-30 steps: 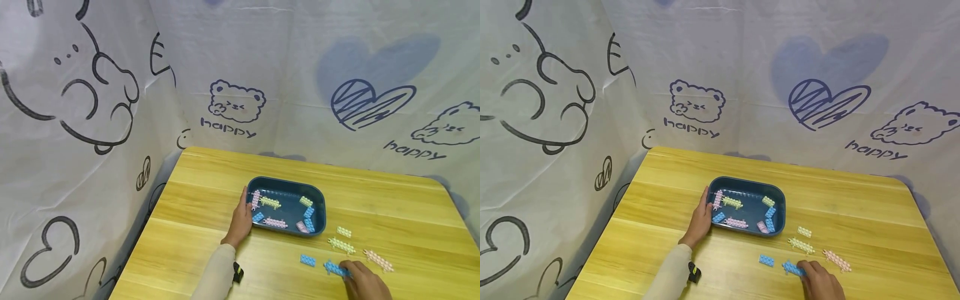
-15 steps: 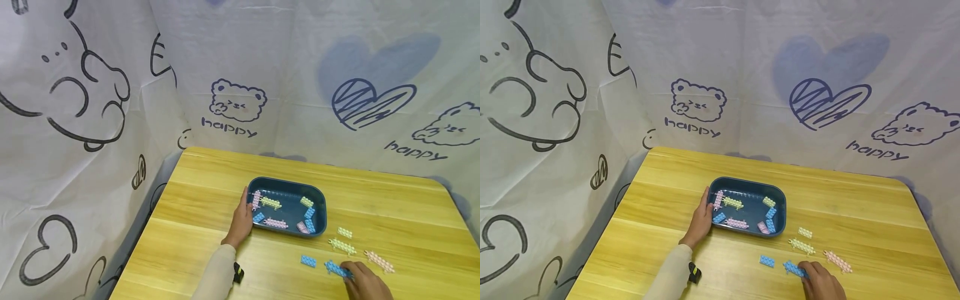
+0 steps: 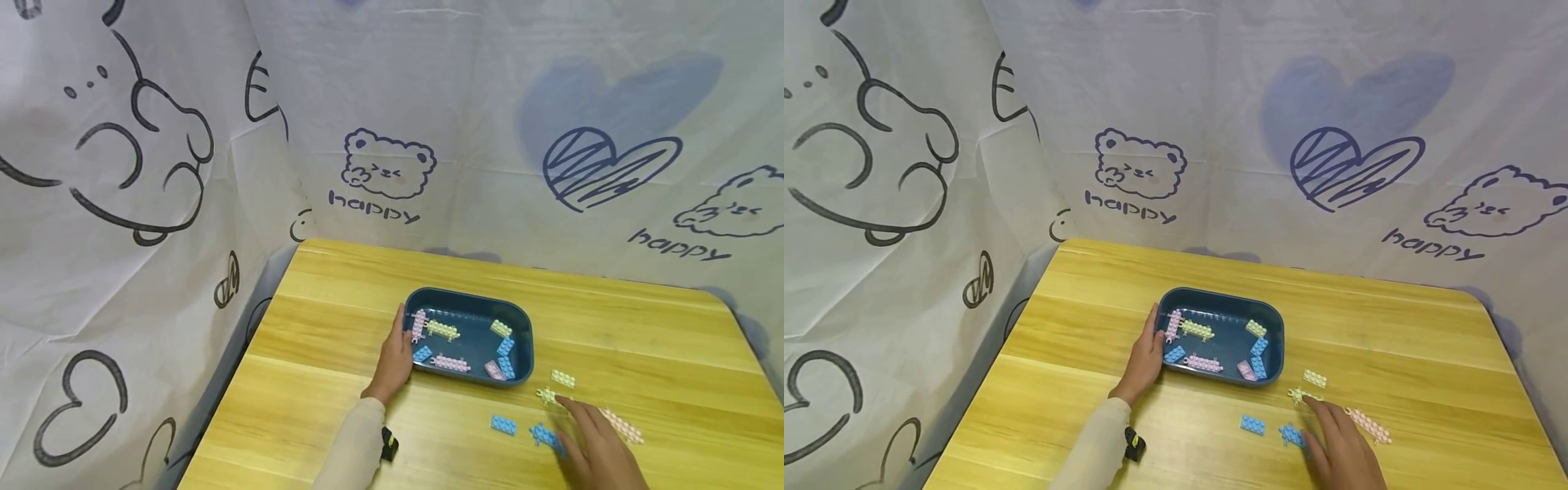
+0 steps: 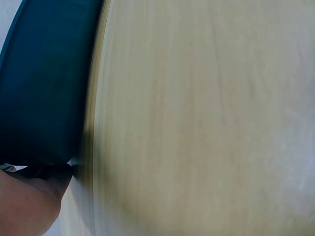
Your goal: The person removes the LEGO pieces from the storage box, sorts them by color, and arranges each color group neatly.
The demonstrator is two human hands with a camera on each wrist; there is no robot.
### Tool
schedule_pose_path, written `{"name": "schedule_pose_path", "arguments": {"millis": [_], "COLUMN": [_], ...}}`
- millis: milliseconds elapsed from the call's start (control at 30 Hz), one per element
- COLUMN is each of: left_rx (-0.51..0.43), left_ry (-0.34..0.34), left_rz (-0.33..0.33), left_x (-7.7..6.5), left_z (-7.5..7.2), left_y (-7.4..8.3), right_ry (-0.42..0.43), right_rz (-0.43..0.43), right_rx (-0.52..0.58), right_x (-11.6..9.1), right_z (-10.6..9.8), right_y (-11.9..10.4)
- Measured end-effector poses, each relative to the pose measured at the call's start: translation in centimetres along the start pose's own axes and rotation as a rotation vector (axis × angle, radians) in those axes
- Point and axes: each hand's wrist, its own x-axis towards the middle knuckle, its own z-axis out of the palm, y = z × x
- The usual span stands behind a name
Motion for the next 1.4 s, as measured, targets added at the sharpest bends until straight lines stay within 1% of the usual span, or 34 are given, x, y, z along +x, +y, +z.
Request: {"name": "schedule_pose_path", "arguments": {"millis": [200,333,633,767,1033,1167,1400], "left_rx": [0.004,-0.011,-0.003,-0.001,-0.001,0.0,-0.024], "left_ry": [0.003,-0.003,-0.006,-0.001,-0.005,-0.002,-0.01], "left_rz": [0.001,0.0,0.002,0.003,-0.003,0.0,-0.007], "left_x": [0.1,0.0,-0.1,-0.1,0.1,0.1,0.1], "left_z": [-0.1,-0.2,-0.2,-0.2,-0.2,-0.3,-0.3], "left_y": [0.0,0.1,-0.1,-0.2,-0.4,-0.4,-0.4], "right_ry": [0.123,0.155,0.167,0.184,0.189,0.184,0.171], "right_rz": [-0.087,-0.094,-0.09,-0.111,-0.154,-0.198,-0.303], "right_rx": [0.043,0.055,0.048,0.043,0.051,0.058,0.046], "right_x": [1.6,2.4,3.4,4.1,5.8,7.2,10.6], "right_z": [0.0,-0.2,-0.1,-0.2,-0.1,0.1,1.1], "right_y": [-0.7,-1.5,-2.6,-2.8,-3.2,-3.6,-4.7]}}
